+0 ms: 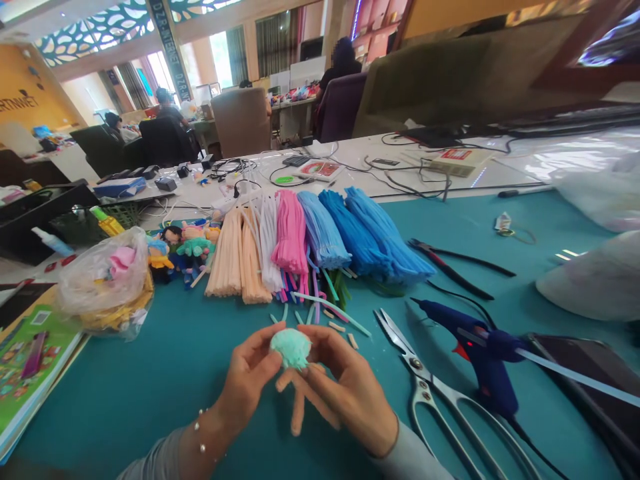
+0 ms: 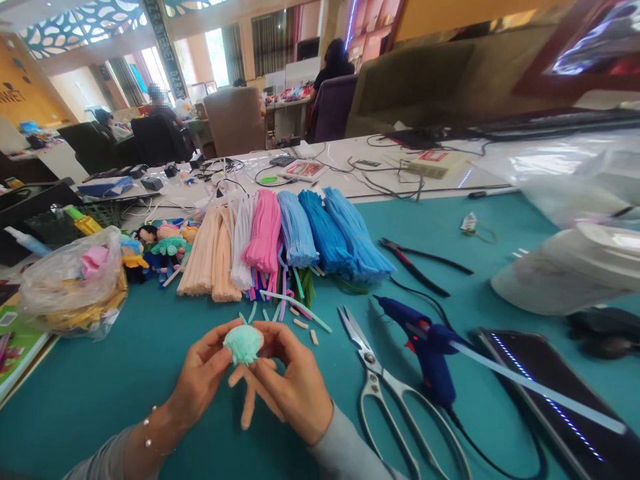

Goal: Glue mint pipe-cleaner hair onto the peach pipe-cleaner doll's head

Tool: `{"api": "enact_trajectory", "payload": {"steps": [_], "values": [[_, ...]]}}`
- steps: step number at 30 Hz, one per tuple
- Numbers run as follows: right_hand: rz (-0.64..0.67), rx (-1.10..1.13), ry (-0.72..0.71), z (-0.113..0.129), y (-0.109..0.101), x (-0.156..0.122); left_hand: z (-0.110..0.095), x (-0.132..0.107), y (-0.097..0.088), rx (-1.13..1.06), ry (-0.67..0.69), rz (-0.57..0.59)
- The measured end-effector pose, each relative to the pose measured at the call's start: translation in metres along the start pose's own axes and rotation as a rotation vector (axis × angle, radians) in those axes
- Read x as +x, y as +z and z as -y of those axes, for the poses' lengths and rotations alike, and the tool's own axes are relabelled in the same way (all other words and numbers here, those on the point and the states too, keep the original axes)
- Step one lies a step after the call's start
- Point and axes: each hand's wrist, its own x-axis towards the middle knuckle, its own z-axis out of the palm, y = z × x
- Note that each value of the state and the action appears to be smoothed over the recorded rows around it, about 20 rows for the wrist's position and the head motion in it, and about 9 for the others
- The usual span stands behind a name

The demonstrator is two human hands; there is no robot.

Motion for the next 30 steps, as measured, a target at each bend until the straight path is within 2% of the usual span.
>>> {"api": "enact_trajectory", "payload": {"steps": [7,10,16,19,23,26,30], "values": [[0.021,0.012,0.027,-0.002,0.003,-0.001,-0.001,0.002,0.002,0.067,0.028,-0.078],[-0.011,0.035,0.060,-0.002,0.004,-0.002,0.000,0.002,0.002,0.049,0.013,-0.088],[-0.068,0.326,0.192,-0.020,0.006,0.001,-0.002,0.003,0.004,-0.157,-0.038,-0.005],[-0.076,0.394,0.214,-0.028,0.006,0.004,-0.006,0.003,0.006,-0.209,-0.058,0.032],[-0.085,0.351,0.204,-0.020,0.004,0.003,-0.012,0.002,0.011,-0.165,-0.100,0.069],[-0.095,0.284,0.190,-0.009,0.003,0.000,-0.012,0.003,0.011,-0.178,-0.130,0.046],[-0.122,-0.027,0.081,-0.004,0.003,-0.003,-0.007,0.004,0.008,-0.229,-0.159,0.012]]}}
